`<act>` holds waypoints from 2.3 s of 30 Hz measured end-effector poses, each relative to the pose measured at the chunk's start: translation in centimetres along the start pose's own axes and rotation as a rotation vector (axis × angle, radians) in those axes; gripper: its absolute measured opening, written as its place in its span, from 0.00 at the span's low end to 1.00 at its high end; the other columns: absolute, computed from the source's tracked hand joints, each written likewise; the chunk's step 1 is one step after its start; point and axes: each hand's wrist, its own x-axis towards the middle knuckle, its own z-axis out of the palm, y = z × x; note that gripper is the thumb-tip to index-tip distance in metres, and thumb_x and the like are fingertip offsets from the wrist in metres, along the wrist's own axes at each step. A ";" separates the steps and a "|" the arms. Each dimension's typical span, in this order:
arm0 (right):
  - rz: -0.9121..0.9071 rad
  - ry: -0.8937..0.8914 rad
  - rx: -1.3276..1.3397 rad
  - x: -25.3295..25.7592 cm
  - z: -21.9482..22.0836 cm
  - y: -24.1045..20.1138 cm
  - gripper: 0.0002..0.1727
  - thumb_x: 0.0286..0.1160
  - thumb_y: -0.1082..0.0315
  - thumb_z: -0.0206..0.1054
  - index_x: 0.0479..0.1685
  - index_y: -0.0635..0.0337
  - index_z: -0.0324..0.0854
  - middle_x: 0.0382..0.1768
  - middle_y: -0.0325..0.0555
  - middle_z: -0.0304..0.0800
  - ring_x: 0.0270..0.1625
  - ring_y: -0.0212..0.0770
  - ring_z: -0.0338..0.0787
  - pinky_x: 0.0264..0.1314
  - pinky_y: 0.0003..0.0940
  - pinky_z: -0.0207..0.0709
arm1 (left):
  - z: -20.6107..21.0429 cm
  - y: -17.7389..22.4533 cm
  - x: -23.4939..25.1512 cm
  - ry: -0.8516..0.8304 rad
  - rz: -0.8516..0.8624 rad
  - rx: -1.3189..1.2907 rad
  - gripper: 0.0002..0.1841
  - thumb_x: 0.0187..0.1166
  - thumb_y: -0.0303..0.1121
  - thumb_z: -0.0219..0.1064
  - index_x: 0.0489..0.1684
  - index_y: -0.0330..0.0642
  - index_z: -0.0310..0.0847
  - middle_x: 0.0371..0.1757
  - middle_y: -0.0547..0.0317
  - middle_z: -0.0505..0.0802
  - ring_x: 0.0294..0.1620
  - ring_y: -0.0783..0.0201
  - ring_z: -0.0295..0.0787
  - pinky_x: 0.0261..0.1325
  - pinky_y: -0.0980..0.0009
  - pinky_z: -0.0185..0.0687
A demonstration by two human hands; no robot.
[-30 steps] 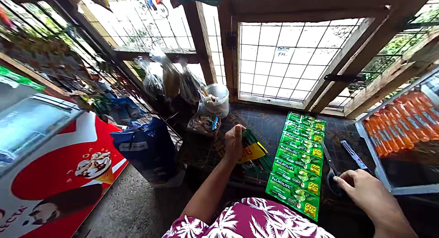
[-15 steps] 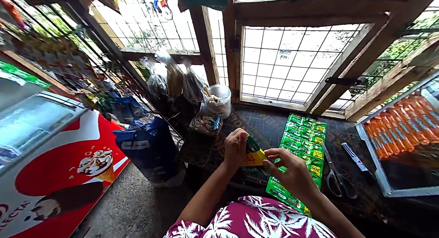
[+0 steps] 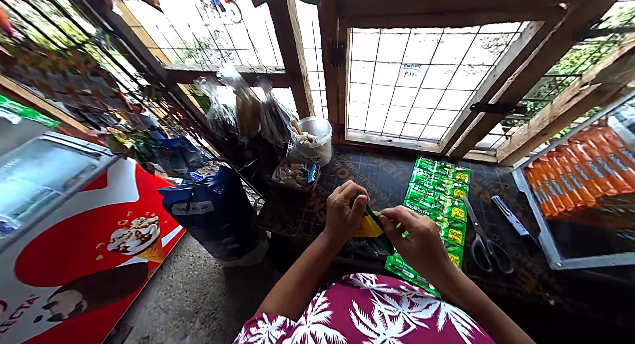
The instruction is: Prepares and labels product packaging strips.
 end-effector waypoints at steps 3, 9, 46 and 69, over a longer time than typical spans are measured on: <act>0.117 -0.084 0.117 0.1 0.1 -0.5 0.13 0.85 0.66 0.60 0.47 0.67 0.87 0.38 0.48 0.91 0.34 0.33 0.90 0.38 0.29 0.87 | 0.1 0.6 0.4 0.013 0.000 -0.074 0.29 0.90 0.50 0.54 0.23 0.35 0.80 0.26 0.57 0.84 0.30 0.71 0.81 0.37 0.75 0.80; 0.412 -0.230 0.569 -0.3 0.5 -1.7 0.12 0.91 0.66 0.55 0.54 0.64 0.80 0.35 0.40 0.87 0.29 0.27 0.87 0.29 0.24 0.86 | 0.4 -0.6 -0.4 0.073 -0.095 -0.534 0.23 0.94 0.44 0.50 0.19 0.53 0.75 0.20 0.76 0.82 0.24 0.80 0.79 0.32 0.80 0.78; 0.445 -0.299 0.759 0.1 11.2 -2.4 0.10 0.88 0.69 0.60 0.50 0.67 0.82 0.33 0.42 0.88 0.29 0.27 0.86 0.33 0.22 0.83 | -8.6 2.9 -9.8 -0.129 -0.456 0.385 0.10 0.84 0.31 0.59 0.39 0.36 0.84 0.76 0.43 0.74 0.64 0.62 0.80 0.59 0.73 0.81; 0.377 -0.141 0.803 -1.4 11.7 -1.5 0.09 0.88 0.73 0.58 0.51 0.71 0.79 0.34 0.42 0.85 0.27 0.26 0.84 0.30 0.21 0.83 | -7.1 0.2 -11.4 0.043 -0.461 0.135 0.07 0.79 0.26 0.56 0.30 0.38 0.75 0.73 0.47 0.74 0.70 0.63 0.73 0.64 0.75 0.77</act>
